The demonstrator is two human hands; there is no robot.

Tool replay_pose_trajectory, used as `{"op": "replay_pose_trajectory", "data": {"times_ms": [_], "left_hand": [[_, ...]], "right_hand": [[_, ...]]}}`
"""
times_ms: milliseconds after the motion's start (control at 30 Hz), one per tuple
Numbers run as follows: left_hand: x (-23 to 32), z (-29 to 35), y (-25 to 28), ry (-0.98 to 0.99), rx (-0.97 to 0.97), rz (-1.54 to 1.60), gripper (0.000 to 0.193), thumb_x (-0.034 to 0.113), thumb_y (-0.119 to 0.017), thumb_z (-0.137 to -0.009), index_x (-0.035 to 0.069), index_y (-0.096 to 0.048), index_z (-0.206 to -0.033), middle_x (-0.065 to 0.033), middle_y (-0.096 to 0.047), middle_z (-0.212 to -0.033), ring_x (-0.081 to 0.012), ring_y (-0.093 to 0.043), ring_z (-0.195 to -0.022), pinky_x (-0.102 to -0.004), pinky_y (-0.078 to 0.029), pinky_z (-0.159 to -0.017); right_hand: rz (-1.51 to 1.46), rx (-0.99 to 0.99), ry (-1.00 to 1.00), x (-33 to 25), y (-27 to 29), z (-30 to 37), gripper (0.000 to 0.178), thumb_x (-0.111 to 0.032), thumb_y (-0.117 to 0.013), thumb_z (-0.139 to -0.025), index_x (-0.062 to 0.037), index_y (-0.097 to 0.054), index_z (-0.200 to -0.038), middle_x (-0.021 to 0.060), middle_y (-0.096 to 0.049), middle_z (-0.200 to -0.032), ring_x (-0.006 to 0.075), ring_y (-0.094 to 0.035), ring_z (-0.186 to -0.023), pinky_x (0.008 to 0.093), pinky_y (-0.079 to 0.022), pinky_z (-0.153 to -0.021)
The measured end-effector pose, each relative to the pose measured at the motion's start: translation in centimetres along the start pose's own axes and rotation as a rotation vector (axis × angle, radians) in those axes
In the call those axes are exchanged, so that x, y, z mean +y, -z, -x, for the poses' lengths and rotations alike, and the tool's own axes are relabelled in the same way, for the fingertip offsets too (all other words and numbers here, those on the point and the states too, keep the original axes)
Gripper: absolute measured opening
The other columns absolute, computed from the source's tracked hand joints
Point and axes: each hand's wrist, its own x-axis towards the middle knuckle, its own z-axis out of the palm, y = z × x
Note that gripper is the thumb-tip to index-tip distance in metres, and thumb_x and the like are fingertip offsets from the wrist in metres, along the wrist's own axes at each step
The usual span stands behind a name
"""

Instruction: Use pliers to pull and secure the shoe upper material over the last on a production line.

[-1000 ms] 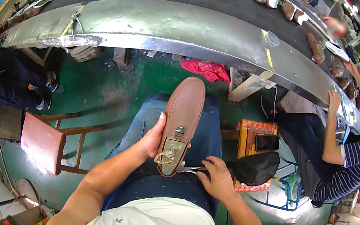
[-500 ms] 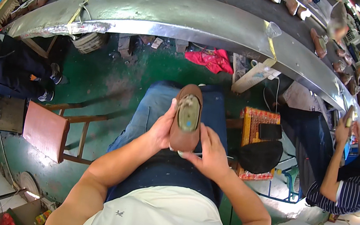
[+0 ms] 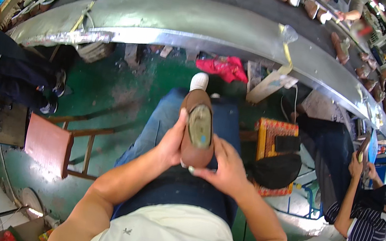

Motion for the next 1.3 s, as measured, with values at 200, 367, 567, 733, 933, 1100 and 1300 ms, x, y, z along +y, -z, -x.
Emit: {"op": "replay_pose_trajectory", "data": {"times_ms": [200,367,567,733,933,1100,1300], "left_hand": [[0.5,-2.6,-3.7,-0.658,-0.069,-0.722,0.068,0.044,-0.044,-0.109,0.000,-0.021,-0.156,-0.0127,-0.043,-0.152,-0.0213,-0.042,-0.139,-0.0380,-0.034,-0.117],[8.1,-9.4,-8.3,-0.711,-0.315,-0.905,0.071,0.039,-0.045,-0.110,-0.001,-0.016,-0.160,-0.0175,-0.038,-0.158,-0.0216,-0.040,-0.142,-0.0376,-0.035,-0.116],[15.0,-15.0,-8.6,-0.641,-0.149,-1.130,0.050,0.014,-0.059,-0.104,-0.003,-0.041,-0.148,-0.0191,-0.056,-0.144,-0.0222,-0.061,-0.122,-0.0356,-0.049,-0.104],[18.9,-15.1,-6.3,-0.611,-0.043,-1.079,0.042,0.005,-0.061,-0.101,0.000,-0.049,-0.141,-0.0165,-0.064,-0.135,-0.0211,-0.061,-0.125,-0.0335,-0.048,-0.106],[24.8,-19.3,-7.7,-0.700,-0.028,-1.085,0.035,0.003,-0.063,-0.099,0.000,-0.057,-0.134,-0.0149,-0.066,-0.130,-0.0202,-0.063,-0.121,-0.0332,-0.050,-0.102],[31.4,-29.7,-12.4,-0.831,0.024,-1.359,0.032,0.017,-0.066,-0.099,0.000,-0.064,-0.126,-0.0140,-0.070,-0.122,-0.0209,-0.066,-0.116,-0.0316,-0.052,-0.098],[32.4,-52.3,-19.8,-0.543,0.265,-1.166,0.049,0.044,-0.062,-0.101,0.000,-0.067,-0.122,-0.0071,-0.067,-0.108,-0.0128,-0.061,-0.095,-0.0279,-0.052,-0.084]], "right_hand": [[-0.657,0.010,-0.259,1.1,2.6,-2.9,0.109,-0.024,-0.093,-0.073,0.0005,-0.028,-0.156,0.0182,-0.051,-0.145,0.0300,-0.052,-0.136,0.0393,-0.041,-0.113],[-1.158,0.207,-0.508,6.9,7.9,-8.8,0.077,-0.017,-0.078,-0.087,0.0028,-0.039,-0.150,0.0180,-0.063,-0.131,0.0242,-0.067,-0.114,0.0382,-0.058,-0.090],[-1.385,0.416,-0.475,16.7,16.8,-23.8,0.048,-0.039,-0.061,-0.099,-0.0029,-0.057,-0.130,0.0108,-0.071,-0.111,0.0220,-0.072,-0.090,0.0337,-0.055,-0.053],[-0.956,0.643,-0.590,29.5,25.5,-35.4,0.043,-0.044,-0.066,-0.095,-0.0061,-0.063,-0.117,0.0067,-0.072,-0.099,0.0168,-0.070,-0.079,0.0279,-0.047,-0.052],[0.000,0.650,-0.874,49.2,29.5,-36.7,0.071,-0.060,-0.064,-0.091,0.0030,-0.058,-0.123,0.0234,-0.071,-0.110,0.0354,-0.071,-0.099,0.0420,-0.056,-0.077],[0.403,0.417,-0.917,49.7,27.2,-36.2,0.101,-0.074,-0.058,-0.087,0.0121,-0.046,-0.137,0.0378,-0.062,-0.125,0.0493,-0.059,-0.122,0.0485,-0.046,-0.105],[0.387,0.363,-0.884,49.3,27.7,-36.0,0.104,-0.062,-0.072,-0.084,0.0130,-0.033,-0.146,0.0353,-0.065,-0.122,0.0471,-0.063,-0.117,0.0480,-0.050,-0.099]]}}
